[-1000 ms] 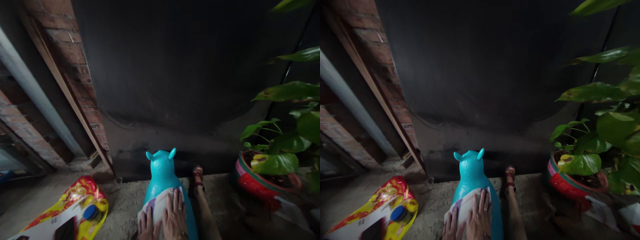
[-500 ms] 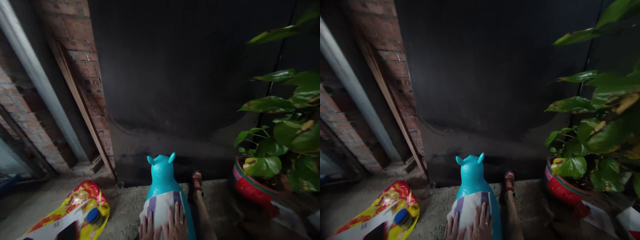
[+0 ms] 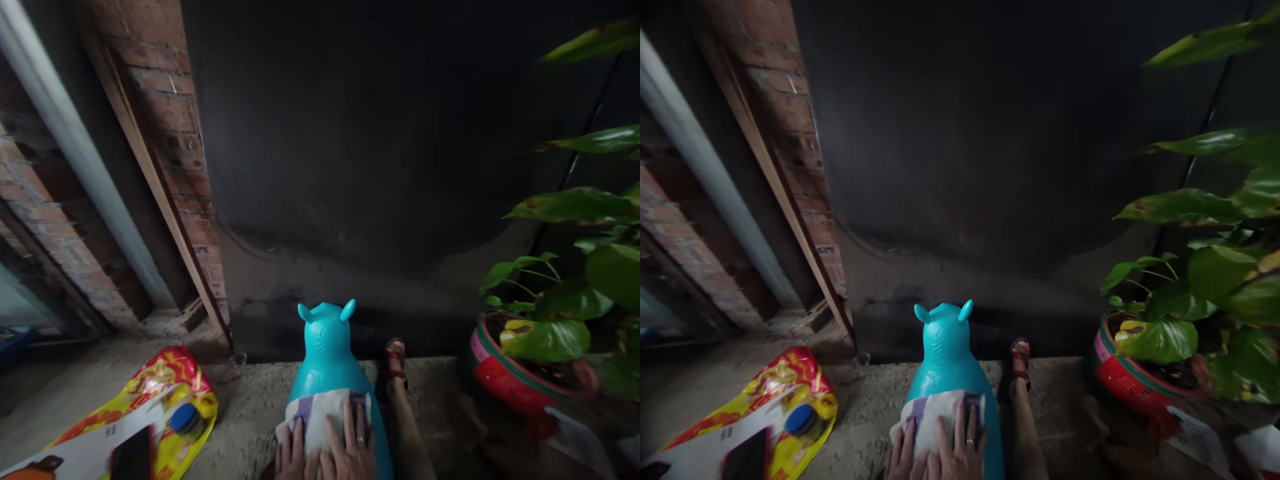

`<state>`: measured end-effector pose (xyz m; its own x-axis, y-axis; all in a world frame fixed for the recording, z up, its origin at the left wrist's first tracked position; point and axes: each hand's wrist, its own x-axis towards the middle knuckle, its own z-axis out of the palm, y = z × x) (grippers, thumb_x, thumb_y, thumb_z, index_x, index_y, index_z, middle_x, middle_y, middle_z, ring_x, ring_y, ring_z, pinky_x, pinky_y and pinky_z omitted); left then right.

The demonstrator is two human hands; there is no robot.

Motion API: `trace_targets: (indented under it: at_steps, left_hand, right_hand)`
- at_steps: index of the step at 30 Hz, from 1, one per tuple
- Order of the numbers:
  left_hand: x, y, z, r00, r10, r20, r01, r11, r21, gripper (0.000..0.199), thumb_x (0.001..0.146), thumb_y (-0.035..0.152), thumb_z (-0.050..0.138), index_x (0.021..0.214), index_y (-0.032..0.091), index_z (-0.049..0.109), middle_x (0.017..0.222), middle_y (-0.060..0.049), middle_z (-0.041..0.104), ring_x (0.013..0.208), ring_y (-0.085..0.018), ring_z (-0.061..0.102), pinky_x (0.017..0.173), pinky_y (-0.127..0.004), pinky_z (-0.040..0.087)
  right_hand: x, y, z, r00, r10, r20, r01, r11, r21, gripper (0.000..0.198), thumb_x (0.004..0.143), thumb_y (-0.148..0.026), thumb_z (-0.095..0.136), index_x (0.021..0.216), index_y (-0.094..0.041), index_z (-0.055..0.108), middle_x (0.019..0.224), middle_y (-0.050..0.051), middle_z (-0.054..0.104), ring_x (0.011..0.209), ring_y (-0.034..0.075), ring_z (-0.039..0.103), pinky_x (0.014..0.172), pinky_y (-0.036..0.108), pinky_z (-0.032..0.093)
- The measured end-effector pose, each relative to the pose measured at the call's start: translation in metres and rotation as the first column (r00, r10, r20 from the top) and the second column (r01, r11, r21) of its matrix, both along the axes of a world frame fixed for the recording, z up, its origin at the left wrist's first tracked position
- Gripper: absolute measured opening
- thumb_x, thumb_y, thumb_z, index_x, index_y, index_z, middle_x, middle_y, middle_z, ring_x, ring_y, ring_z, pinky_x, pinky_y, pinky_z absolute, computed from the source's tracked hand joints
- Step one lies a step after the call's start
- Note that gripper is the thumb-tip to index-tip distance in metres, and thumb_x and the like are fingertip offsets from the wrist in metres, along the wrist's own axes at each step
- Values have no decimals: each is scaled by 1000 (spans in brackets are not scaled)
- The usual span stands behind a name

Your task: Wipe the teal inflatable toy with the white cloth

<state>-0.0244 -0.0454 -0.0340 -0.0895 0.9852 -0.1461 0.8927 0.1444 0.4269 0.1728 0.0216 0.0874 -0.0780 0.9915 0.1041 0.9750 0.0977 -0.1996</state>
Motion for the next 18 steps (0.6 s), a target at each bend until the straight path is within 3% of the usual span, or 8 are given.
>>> trace_targets:
  at_steps: [2,4,6,9,12,16,18]
  left_hand:
    - [-3,14,7,999,-29,44,28,1000,7,57,91,37,38,145,21,50,158,-8,43,152,-29,29,124,-54,30]
    - [-3,27,14,997,6,74,-6,1000,-8,62,93,36,33,150,13,41,162,-11,35,154,-28,21,126,-51,26]
    - [-2,37,21,995,33,94,-30,999,-32,66,95,37,29,153,5,30,165,-15,27,155,-27,13,128,-45,22]
    - [1,45,24,994,55,94,-53,998,-25,65,98,36,28,155,6,24,167,-12,22,156,-24,9,128,-41,20]
    - [-1,44,23,999,34,34,-33,999,-12,57,97,30,35,152,13,36,165,-8,29,154,-25,16,127,-41,25]
    - [-4,29,18,986,-128,-103,122,991,-59,42,90,23,49,130,24,66,157,-6,40,149,-31,31,122,-47,35]
    - [-1,12,12,980,-100,-172,96,995,-34,40,90,22,48,122,26,71,154,-5,46,146,-32,36,121,-48,37]
  right_hand:
    - [-20,-25,-16,999,47,-21,-48,998,-50,52,95,-61,47,146,-48,43,161,-5,36,149,39,28,115,63,34]
    - [-34,-36,-25,993,72,-94,-80,993,-88,56,96,-64,43,149,-48,36,164,-3,26,151,38,23,117,65,30]
    - [-41,-34,-26,982,72,-173,-91,991,-101,58,98,-65,37,152,-45,31,166,-2,19,153,36,17,121,66,24]
    - [-43,-23,-22,974,61,-217,-83,992,-93,59,99,-65,34,153,-41,30,166,-2,21,153,34,18,122,63,23]
    - [-45,-25,-22,978,54,-204,-71,994,-81,57,98,-65,36,151,-43,32,164,-3,25,152,33,22,121,63,26]
    - [-42,-44,-21,989,64,-131,-67,998,-18,55,96,-54,44,150,-41,39,158,0,40,147,35,35,117,60,35]
    - [-29,-43,-10,996,49,-75,-47,998,29,56,92,-52,51,147,-40,45,152,1,50,143,37,41,113,60,40]
